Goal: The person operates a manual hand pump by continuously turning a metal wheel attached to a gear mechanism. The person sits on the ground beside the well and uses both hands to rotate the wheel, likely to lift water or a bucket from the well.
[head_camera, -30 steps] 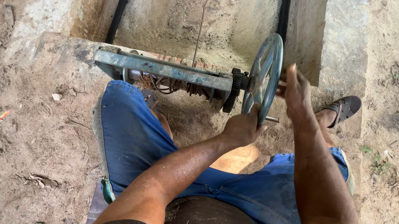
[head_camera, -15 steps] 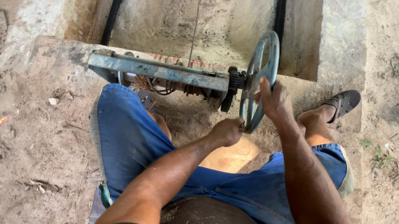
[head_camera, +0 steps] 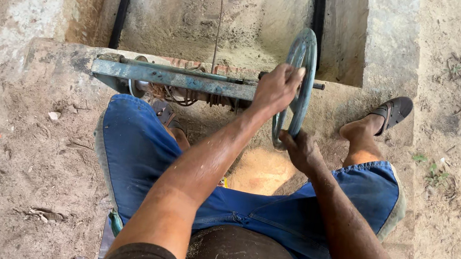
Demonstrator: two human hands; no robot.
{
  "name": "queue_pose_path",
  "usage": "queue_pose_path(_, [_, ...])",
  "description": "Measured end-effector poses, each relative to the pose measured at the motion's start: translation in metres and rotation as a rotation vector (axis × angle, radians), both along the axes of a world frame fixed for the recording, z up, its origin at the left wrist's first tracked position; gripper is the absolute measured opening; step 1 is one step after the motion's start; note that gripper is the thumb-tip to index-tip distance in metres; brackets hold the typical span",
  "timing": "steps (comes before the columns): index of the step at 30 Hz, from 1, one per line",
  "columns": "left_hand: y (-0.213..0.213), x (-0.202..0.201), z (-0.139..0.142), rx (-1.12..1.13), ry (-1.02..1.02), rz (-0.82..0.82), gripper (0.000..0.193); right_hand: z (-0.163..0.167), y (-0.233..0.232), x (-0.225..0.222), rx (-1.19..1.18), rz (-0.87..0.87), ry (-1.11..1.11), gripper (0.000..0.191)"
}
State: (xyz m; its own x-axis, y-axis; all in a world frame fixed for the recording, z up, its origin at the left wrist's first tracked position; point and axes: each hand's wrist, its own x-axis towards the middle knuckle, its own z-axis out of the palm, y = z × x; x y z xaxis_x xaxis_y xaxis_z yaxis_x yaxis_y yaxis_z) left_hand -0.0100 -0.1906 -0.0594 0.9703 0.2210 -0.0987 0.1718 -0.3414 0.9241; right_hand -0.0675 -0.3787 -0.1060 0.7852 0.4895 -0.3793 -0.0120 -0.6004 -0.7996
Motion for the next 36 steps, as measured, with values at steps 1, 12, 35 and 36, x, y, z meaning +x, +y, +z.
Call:
queue_pose_path(1, [0.0, 0.006, 0.006, 0.027, 0.004, -0.017, 0.052, -0.007, -0.001, -0.001, 0.007, 0.007, -0.021, 0.044])
queue_pose_path(12, [-0.021, 0.022, 0.005, 0.24, 0.035, -0.126, 0.071, 0.009, 0.002, -0.006, -0.162, 0.063, 0.059, 0.047])
queue_pose_path(35, [-0.044, -0.065, -0.041, 0.429, -0.296, -0.157, 0.042, 0.111, 0.019, 0.073, 0.179, -0.394, -0.052, 0.047])
queue_pose_path(36, [-0.044, -0.072, -0.043, 0.432, -0.357, -0.143, 0.042, 0.119, 0.024, 0.078, 0.22, -0.376, -0.061, 0.047])
